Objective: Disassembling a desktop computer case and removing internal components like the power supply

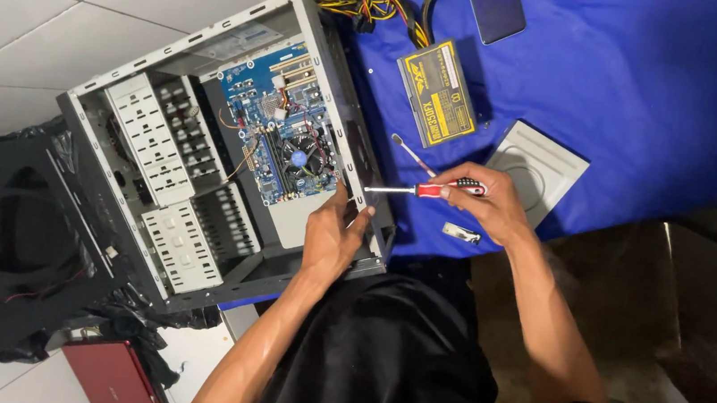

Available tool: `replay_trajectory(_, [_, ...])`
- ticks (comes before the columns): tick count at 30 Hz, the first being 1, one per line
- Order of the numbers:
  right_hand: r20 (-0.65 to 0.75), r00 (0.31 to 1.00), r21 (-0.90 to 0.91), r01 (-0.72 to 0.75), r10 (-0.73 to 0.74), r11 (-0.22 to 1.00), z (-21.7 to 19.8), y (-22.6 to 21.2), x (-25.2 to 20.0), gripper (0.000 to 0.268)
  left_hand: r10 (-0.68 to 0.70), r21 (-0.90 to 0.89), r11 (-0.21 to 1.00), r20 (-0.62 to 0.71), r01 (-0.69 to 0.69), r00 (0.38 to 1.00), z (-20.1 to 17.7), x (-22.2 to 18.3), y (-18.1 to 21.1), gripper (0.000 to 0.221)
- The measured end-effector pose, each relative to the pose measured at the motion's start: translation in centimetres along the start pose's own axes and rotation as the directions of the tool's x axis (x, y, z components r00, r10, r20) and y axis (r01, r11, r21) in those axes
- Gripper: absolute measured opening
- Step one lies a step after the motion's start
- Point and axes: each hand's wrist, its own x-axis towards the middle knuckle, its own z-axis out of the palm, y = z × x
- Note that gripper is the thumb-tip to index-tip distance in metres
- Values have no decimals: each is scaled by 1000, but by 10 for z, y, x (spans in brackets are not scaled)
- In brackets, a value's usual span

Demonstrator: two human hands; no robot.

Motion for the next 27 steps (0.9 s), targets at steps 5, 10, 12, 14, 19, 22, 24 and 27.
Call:
replay_trajectory(5, [29,999,10,-22,22,1000,-1,-1,3,21,-15,-10,1000,3,15,1000,7,4,-11,75])
replay_trajectory(10, [88,990,-65,-105,110,992,-2,-13,9,20,-3,-13,1000,-7,2,1000,8,3,-13,75])
replay_trajectory(12, [63,980,-177,-177,190,968,-11,-2,15,22,7,-23,1000,-12,-7,1000,9,6,-18,75])
replay_trajectory(14, [29,965,-286,-243,262,927,-14,-2,20,26,19,-33,999,-19,-20,1000,7,7,-17,75])
replay_trajectory(19, [86,993,-377,-37,75,926,-10,-17,29,9,0,-39,999,-17,0,1000,2,6,-8,72])
replay_trajectory(22, [185,982,-363,89,-22,928,-13,-32,29,19,21,1,1000,-15,-21,1000,-3,4,-3,72])
replay_trajectory(24, [213,976,-360,112,-35,926,-17,-26,29,24,22,4,1000,-25,-22,999,1,6,-7,72])
replay_trajectory(27, [175,982,-491,30,64,871,-10,-27,26,25,7,0,1000,-28,-7,1000,4,8,-10,71])
